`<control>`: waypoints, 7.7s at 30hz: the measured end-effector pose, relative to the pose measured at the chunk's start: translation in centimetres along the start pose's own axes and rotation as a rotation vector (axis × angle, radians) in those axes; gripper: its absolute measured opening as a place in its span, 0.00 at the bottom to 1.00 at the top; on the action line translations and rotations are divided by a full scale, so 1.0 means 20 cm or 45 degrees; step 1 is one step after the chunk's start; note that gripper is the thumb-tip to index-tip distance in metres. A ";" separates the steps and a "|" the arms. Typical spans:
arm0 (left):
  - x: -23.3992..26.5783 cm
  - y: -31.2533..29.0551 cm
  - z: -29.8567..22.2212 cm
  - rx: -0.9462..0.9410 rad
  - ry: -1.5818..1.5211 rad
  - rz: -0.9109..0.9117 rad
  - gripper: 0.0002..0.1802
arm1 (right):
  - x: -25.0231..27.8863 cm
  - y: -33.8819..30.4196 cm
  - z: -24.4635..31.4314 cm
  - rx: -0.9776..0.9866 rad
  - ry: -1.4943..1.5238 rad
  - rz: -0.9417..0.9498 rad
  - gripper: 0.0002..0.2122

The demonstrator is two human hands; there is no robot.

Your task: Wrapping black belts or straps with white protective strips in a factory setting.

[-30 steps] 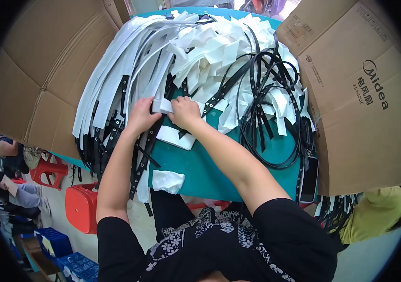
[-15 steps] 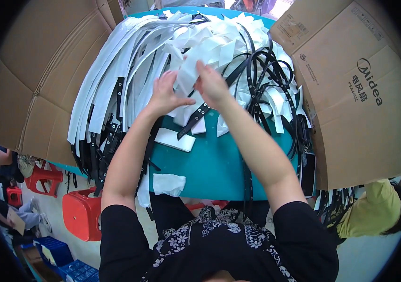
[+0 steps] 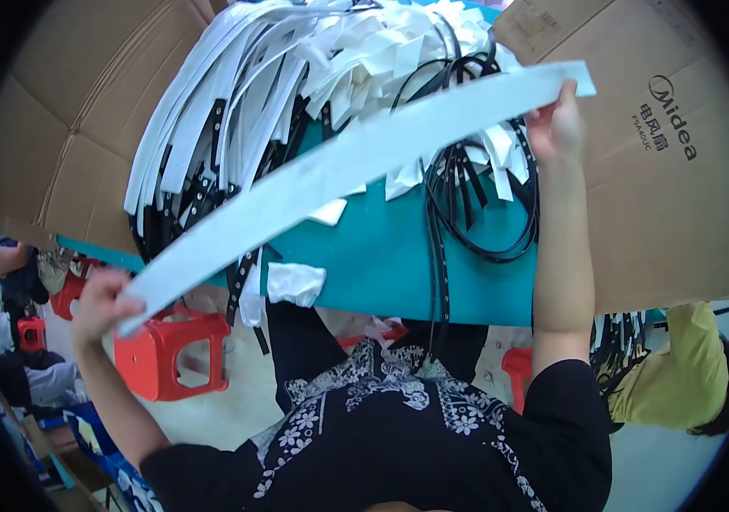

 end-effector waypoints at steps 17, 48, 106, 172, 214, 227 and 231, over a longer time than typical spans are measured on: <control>-1.14 0.11 -0.32 -0.644 0.537 -0.645 0.16 | -0.13 -1.48 -0.13 -0.642 -0.536 0.756 0.11; -1.57 0.45 -0.65 0.158 -1.206 0.716 0.10 | 0.36 -0.38 -0.32 0.099 -1.988 0.863 0.17; -1.62 0.35 -0.73 -0.038 -0.922 0.187 0.32 | -0.14 -1.05 -0.09 -0.771 -0.691 0.653 0.12; -1.45 0.26 -0.62 -0.216 -1.010 0.322 0.22 | -0.48 -0.52 0.17 -0.514 0.467 0.152 0.13; -1.22 0.09 -0.85 -0.442 -0.936 0.493 0.22 | -0.65 -0.74 0.44 0.029 -0.144 0.889 0.19; -1.50 0.13 -0.78 -0.569 -0.992 0.356 0.18 | -0.28 -1.06 0.18 0.071 -0.659 1.494 0.14; -1.64 0.13 -0.66 -0.535 -0.960 0.306 0.20 | -0.33 -0.80 0.21 -0.765 0.326 0.278 0.17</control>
Point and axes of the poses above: each hand's wrist, its own y-axis towards the middle knuckle, its own x-axis out of the back of the hand, z = x × y, the point moved 1 cm from there along y, towards the middle knuckle, and after that the axes turned 15 degrees about x, right-handed, at the moved point
